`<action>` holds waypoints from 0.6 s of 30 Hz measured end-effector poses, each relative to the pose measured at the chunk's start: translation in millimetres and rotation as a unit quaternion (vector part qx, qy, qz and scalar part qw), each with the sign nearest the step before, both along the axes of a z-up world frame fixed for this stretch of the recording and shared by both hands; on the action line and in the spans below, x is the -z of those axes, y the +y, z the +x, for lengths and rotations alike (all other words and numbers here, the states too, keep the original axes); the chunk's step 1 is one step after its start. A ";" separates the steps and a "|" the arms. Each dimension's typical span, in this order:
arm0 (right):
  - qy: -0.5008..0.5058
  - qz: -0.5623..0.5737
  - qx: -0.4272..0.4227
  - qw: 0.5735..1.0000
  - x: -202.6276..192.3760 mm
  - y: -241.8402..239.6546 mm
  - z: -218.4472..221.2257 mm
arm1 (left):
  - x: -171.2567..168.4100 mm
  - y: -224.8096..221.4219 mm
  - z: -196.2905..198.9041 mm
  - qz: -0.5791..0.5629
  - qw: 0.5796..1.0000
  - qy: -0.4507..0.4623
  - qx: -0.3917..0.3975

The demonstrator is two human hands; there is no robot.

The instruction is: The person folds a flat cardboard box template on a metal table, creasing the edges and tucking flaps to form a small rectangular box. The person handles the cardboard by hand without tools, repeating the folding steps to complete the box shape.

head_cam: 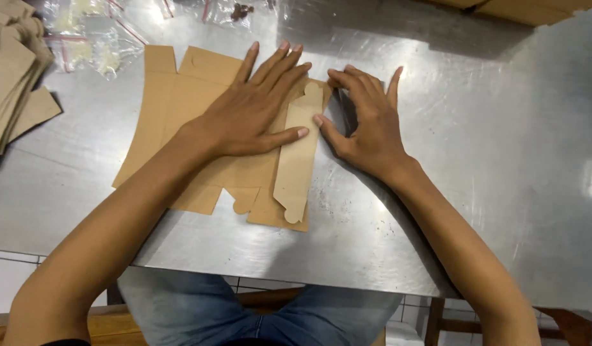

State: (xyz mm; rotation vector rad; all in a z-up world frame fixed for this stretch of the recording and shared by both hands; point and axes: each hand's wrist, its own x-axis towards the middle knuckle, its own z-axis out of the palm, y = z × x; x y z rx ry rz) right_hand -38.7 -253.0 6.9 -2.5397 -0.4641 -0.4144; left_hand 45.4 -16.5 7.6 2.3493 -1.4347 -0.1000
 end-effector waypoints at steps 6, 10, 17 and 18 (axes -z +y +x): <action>0.013 -0.034 -0.004 0.999 1.5 -5.0 1.3 | 2.8 -1.5 -0.3 -0.015 1.000 -0.001 -0.015; 0.064 -0.064 -0.027 0.996 -13.9 -6.5 -2.3 | 3.7 -0.4 -0.6 -0.012 1.000 -0.015 -0.024; 0.138 -0.105 -0.070 0.982 -32.7 -4.1 -6.9 | -2.4 5.3 7.3 -0.013 0.999 0.043 0.026; 0.149 -0.112 -0.073 0.980 -33.4 -3.5 -8.7 | -2.5 6.5 8.4 -0.002 0.998 0.058 0.038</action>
